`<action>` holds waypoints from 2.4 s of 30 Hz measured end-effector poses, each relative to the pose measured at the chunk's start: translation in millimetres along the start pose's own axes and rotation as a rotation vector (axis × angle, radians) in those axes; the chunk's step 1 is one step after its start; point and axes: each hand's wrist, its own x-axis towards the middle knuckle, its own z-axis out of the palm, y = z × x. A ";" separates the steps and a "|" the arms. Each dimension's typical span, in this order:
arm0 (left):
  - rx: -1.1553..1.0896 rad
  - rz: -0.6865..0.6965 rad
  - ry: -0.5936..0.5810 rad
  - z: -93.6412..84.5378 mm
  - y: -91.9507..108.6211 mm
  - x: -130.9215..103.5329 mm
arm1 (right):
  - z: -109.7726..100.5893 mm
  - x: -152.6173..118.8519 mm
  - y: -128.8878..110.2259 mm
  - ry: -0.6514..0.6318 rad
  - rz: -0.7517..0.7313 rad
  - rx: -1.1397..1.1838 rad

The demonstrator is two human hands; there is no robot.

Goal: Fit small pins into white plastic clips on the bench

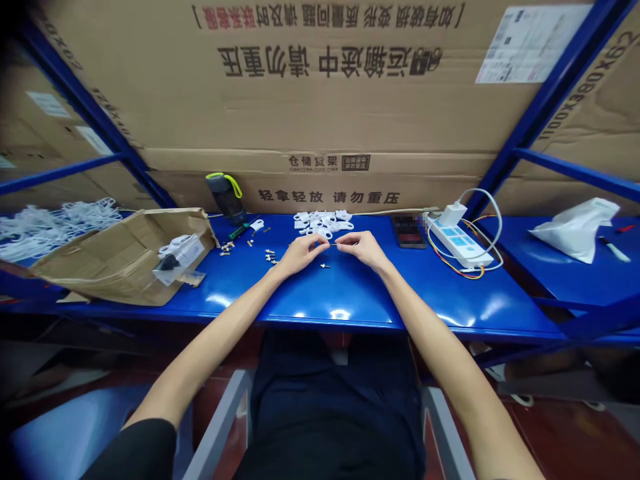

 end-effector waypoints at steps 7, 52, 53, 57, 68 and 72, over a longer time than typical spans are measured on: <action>0.039 0.026 -0.015 -1.5 2.2 -1.0 | 0.3 -0.4 -0.2 -0.016 0.024 -0.008; 0.197 0.070 0.050 1.5 0.0 -3.2 | 8.9 -6.1 -8.5 0.001 0.094 0.214; 0.196 0.072 0.053 1.4 0.1 -3.3 | 9.1 -6.1 -8.5 -0.004 0.092 0.216; 0.197 0.069 0.050 0.0 1.1 -3.2 | 9.7 -6.4 -9.5 0.006 0.100 0.206; 0.197 0.100 0.042 -1.1 1.0 -3.8 | 8.9 -6.6 -9.7 0.015 0.084 0.134; 0.223 0.096 0.033 -1.5 0.4 -4.0 | 9.7 -4.8 -4.7 0.019 0.063 0.115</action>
